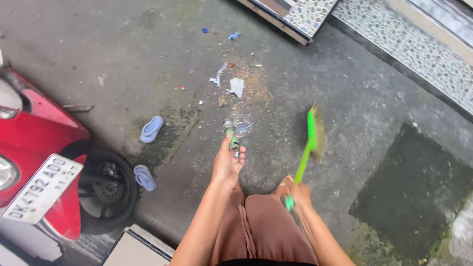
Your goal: Sweeping the outdoor entryway floor around parked vehicles using a broom and handling a plastic bottle.
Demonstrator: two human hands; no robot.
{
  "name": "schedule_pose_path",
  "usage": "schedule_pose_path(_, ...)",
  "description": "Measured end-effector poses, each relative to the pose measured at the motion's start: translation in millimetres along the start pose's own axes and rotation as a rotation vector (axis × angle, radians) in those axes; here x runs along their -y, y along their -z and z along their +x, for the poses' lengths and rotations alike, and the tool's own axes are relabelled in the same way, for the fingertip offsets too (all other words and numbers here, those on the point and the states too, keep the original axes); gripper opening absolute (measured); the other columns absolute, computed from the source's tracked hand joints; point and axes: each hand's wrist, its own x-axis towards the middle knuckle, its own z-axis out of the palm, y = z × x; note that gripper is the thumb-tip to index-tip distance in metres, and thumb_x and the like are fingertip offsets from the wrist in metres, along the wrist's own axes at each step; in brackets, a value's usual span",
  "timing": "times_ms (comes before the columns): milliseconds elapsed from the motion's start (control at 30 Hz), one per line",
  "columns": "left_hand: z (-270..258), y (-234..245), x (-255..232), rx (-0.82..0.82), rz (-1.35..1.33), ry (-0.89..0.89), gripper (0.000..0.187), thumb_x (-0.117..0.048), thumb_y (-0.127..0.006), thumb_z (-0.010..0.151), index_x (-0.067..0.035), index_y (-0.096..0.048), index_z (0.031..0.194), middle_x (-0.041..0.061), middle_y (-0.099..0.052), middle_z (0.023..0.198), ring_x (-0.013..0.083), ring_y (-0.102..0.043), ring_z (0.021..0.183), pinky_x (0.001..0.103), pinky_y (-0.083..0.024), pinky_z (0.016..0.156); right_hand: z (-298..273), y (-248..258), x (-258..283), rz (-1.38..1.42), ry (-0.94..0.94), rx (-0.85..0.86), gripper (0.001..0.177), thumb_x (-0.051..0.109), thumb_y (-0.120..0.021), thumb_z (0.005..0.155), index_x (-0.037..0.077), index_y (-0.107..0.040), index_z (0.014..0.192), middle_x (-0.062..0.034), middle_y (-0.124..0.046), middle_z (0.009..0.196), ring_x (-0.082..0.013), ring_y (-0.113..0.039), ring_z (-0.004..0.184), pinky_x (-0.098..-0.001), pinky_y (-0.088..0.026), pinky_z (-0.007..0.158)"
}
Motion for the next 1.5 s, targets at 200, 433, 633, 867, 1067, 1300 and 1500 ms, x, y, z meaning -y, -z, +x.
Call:
schedule_pose_path(200,-11.5,23.0,-24.0,-0.021,-0.077,-0.040,0.040,-0.051,-0.063,0.095,-0.014,-0.066,0.110,-0.002,-0.057,0.073,0.0077,-0.051,0.061,0.023,-0.044,0.057,-35.6,-124.9,127.7,0.069,-0.112,0.476,0.016,0.014,-0.070,0.093,0.004,-0.058,0.091,0.0014,-0.051,0.061,-0.0097,-0.044,0.045,-0.0282,-0.035,0.039)
schedule_pose_path(433,-11.1,36.5,-45.5,-0.025,-0.110,-0.024,0.041,-0.052,-0.062,0.094,-0.014,-0.066,0.111,-0.001,-0.055,0.071,0.0080,-0.050,0.060,0.023,-0.043,0.056,-141.1,-69.4,201.0,-0.130,-0.044,0.483,0.058,0.016,-0.068,0.089,0.016,-0.059,0.147,0.0038,-0.049,0.059,-0.0058,-0.038,0.041,-0.0248,-0.028,0.037)
schedule_pose_path(633,0.6,44.1,-55.1,0.010,-0.152,-0.020,0.040,-0.052,-0.064,0.095,-0.014,-0.063,0.110,-0.001,-0.056,0.073,0.0083,-0.049,0.061,0.024,-0.043,0.057,-154.1,33.4,85.7,-0.432,0.061,0.102,0.062,0.014,-0.071,0.087,0.023,-0.054,0.147,-0.0070,-0.059,0.055,-0.0156,-0.049,0.039,-0.0319,-0.039,0.036)
schedule_pose_path(867,5.6,55.6,-56.6,-0.003,-0.158,-0.013,0.038,-0.052,-0.065,0.093,-0.016,-0.065,0.108,-0.002,-0.055,0.072,0.0080,-0.050,0.061,0.024,-0.043,0.057,-27.5,50.8,-69.8,-0.014,-0.161,-0.093,0.025,0.006,-0.062,0.094,-0.013,-0.066,0.110,-0.0092,-0.060,0.068,-0.0190,-0.054,0.051,-0.0345,-0.042,0.043)
schedule_pose_path(1067,13.7,62.1,-53.0,-0.008,-0.184,-0.028,0.037,-0.052,-0.064,0.093,-0.016,-0.064,0.105,-0.003,-0.055,0.071,0.0080,-0.050,0.060,0.025,-0.043,0.056,-66.8,-84.4,-13.7,0.166,-0.298,0.359,0.023,0.004,-0.064,0.092,-0.003,-0.063,0.114,-0.0069,-0.063,0.079,-0.0155,-0.057,0.057,-0.0303,-0.048,0.047)
schedule_pose_path(1300,17.3,61.7,-57.4,0.044,-0.182,-0.078,0.040,-0.055,-0.063,0.094,-0.015,-0.062,0.103,-0.003,-0.054,0.070,0.0075,-0.049,0.059,0.024,-0.042,0.055,-160.4,-113.4,127.5,0.108,-0.223,0.597,0.042,0.011,-0.066,0.088,0.008,-0.062,0.130,0.0040,-0.051,0.065,-0.0049,-0.039,0.042,-0.0220,-0.031,0.035)
schedule_pose_path(1500,5.8,57.2,-69.6,-0.014,-0.197,-0.047,0.042,-0.054,-0.063,0.093,-0.016,-0.065,0.110,-0.003,-0.054,0.070,0.0076,-0.050,0.060,0.024,-0.042,0.055,-212.2,-61.9,140.6,-0.176,-0.109,0.276,0.057,0.009,-0.063,0.086,0.021,-0.052,0.140,-0.0018,-0.053,0.062,-0.0112,-0.043,0.042,-0.0312,-0.039,0.036)
